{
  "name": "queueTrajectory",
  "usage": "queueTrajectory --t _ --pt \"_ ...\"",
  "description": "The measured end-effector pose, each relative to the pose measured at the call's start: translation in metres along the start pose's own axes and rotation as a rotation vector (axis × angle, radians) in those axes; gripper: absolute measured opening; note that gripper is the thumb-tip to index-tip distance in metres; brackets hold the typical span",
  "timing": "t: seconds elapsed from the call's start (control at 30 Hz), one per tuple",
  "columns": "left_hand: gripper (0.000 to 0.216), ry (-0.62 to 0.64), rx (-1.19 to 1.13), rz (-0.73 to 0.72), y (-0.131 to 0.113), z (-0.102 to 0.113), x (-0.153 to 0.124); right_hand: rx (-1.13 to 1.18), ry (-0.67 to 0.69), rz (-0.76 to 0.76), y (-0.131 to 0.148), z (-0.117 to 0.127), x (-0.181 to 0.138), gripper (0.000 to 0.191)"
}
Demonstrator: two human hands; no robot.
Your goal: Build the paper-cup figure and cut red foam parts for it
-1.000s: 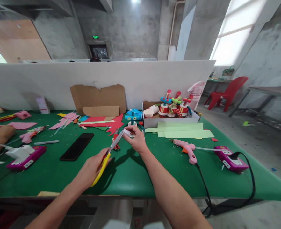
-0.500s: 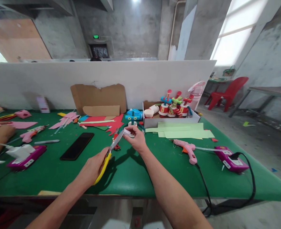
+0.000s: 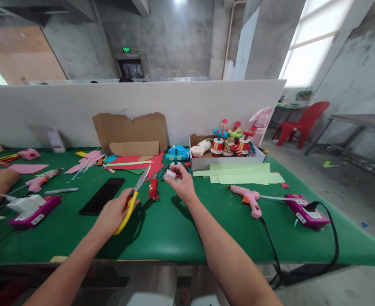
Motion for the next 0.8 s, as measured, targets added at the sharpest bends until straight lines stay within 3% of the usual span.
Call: queueTrajectory --t 0.1,0.27,0.37,0.57,0.63,0.7,0.8 --pt "0.031 0.03 0.235 0.169 0.007 0.01 0.016 0.14 -0.006 -0.099 -0.003 0.001 0.002 0.041" --pt "0.028 0.086 0.325 0.26 0.013 0.01 0.032 0.409 0.067 -0.284 -0.004 0.005 0.003 0.041" --pt "0.029 0.095 0.322 0.258 0.015 0.006 0.033 0.504 0.126 -0.335 -0.003 0.006 0.002 0.04" --pt "0.026 0.011 0.373 0.107 0.014 0.009 0.029 0.501 0.064 -0.347 -0.002 0.005 0.001 0.038" --pt "0.024 -0.08 0.247 -0.025 0.005 0.012 0.035 0.403 0.076 -0.283 -0.001 0.003 0.0 0.037" --pt "0.025 -0.133 -0.058 -0.157 -0.01 0.013 0.046 0.293 0.081 -0.2 0.0 0.001 -0.001 0.034" --pt "0.028 -0.081 -0.556 -0.253 -0.035 0.007 0.069 0.204 0.069 -0.128 0.0 0.0 -0.001 0.033"
Point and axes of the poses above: each hand's wrist, its own x-axis towards the middle knuckle, its own z-axis out of the back of the hand, y = z × x, the point moved 2 cm from there along x, towards the middle knuckle, and after that the axes turned 11 degrees about -x, right-handed, at the moved point
